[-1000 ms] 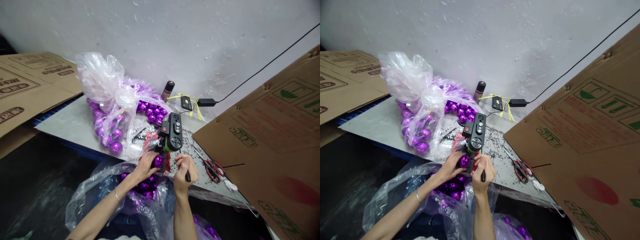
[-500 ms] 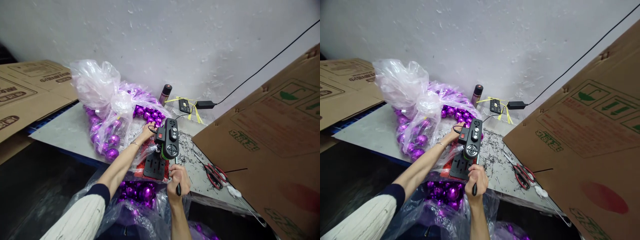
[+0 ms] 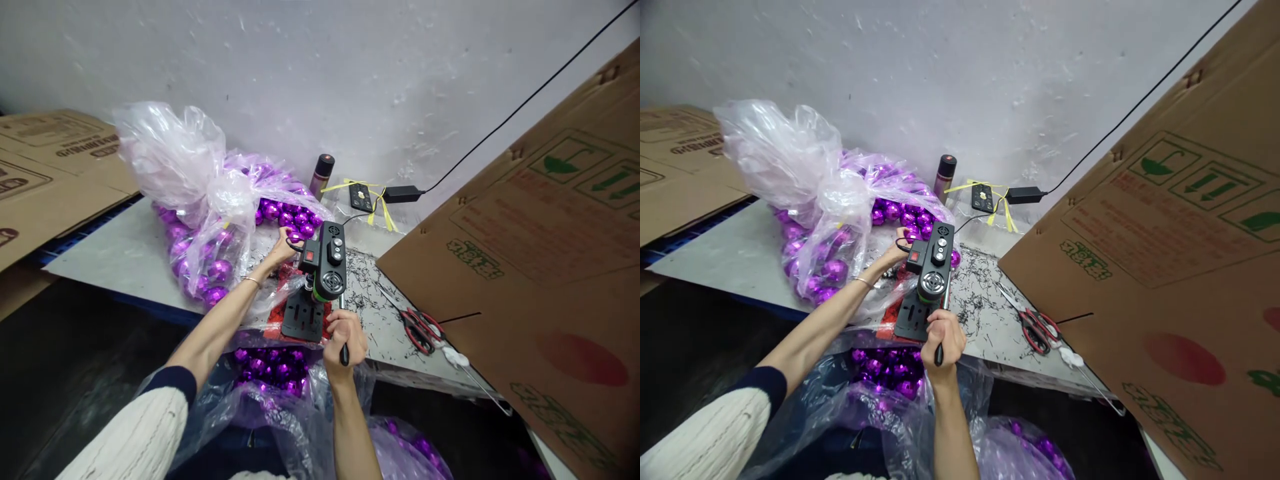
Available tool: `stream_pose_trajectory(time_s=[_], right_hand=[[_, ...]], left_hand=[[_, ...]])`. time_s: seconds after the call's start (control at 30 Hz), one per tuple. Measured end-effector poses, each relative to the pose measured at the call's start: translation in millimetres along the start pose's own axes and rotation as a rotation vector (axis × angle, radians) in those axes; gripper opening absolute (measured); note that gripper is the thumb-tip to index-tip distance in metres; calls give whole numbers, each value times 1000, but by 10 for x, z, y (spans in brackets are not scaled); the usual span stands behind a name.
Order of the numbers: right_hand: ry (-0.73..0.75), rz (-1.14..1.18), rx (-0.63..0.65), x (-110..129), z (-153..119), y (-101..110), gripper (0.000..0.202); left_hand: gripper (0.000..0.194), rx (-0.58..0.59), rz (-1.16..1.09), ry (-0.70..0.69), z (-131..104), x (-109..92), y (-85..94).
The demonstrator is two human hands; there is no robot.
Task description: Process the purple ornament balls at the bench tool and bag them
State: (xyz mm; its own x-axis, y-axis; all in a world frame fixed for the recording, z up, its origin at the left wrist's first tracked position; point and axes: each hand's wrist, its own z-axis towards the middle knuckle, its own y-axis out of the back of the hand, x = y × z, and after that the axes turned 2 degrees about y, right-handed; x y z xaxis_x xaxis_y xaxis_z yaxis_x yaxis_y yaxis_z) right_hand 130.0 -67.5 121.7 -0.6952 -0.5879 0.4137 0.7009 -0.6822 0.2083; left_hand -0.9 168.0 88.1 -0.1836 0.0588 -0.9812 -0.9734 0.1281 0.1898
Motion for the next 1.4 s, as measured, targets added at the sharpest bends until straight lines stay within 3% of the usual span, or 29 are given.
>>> stream_pose_trajectory(time_s=[0.13, 0.23, 0.3, 0.4, 0.5, 0.63, 0.73, 0.87, 1.17, 1.4], right_hand=[[-4, 11, -6, 15, 46, -3, 35], [-27, 24, -19, 51, 110, 3, 35], [-56, 32, -21, 82, 168, 13, 36], [-109, 32, -18, 126, 257, 26, 37], [-134, 20, -14, 148, 311, 35, 37], [-109, 13, 4, 139, 296, 47, 35], [-86, 25, 23, 124, 257, 58, 31], [-75, 14, 24, 115, 224, 59, 31], [-75, 1, 40, 115, 208, 77, 31], [-79, -9, 57, 130, 204, 90, 32]], left_hand=[[62, 17, 102, 80, -351, 23, 418], [63, 51, 204, -25, -848, -38, 734], [64, 32, 255, -107, -1232, -77, 836], [68, 70, 219, -146, -1752, -45, 748], [67, 166, 131, -137, -2055, 123, 435], [59, 124, 204, -205, -2046, 376, 21], [58, 129, 288, -307, -1892, 464, -117], [62, 163, 367, -373, -1759, 499, -135], [63, 235, 430, -329, -1665, 512, -110], [61, 183, 339, -381, -1612, 595, -257]])
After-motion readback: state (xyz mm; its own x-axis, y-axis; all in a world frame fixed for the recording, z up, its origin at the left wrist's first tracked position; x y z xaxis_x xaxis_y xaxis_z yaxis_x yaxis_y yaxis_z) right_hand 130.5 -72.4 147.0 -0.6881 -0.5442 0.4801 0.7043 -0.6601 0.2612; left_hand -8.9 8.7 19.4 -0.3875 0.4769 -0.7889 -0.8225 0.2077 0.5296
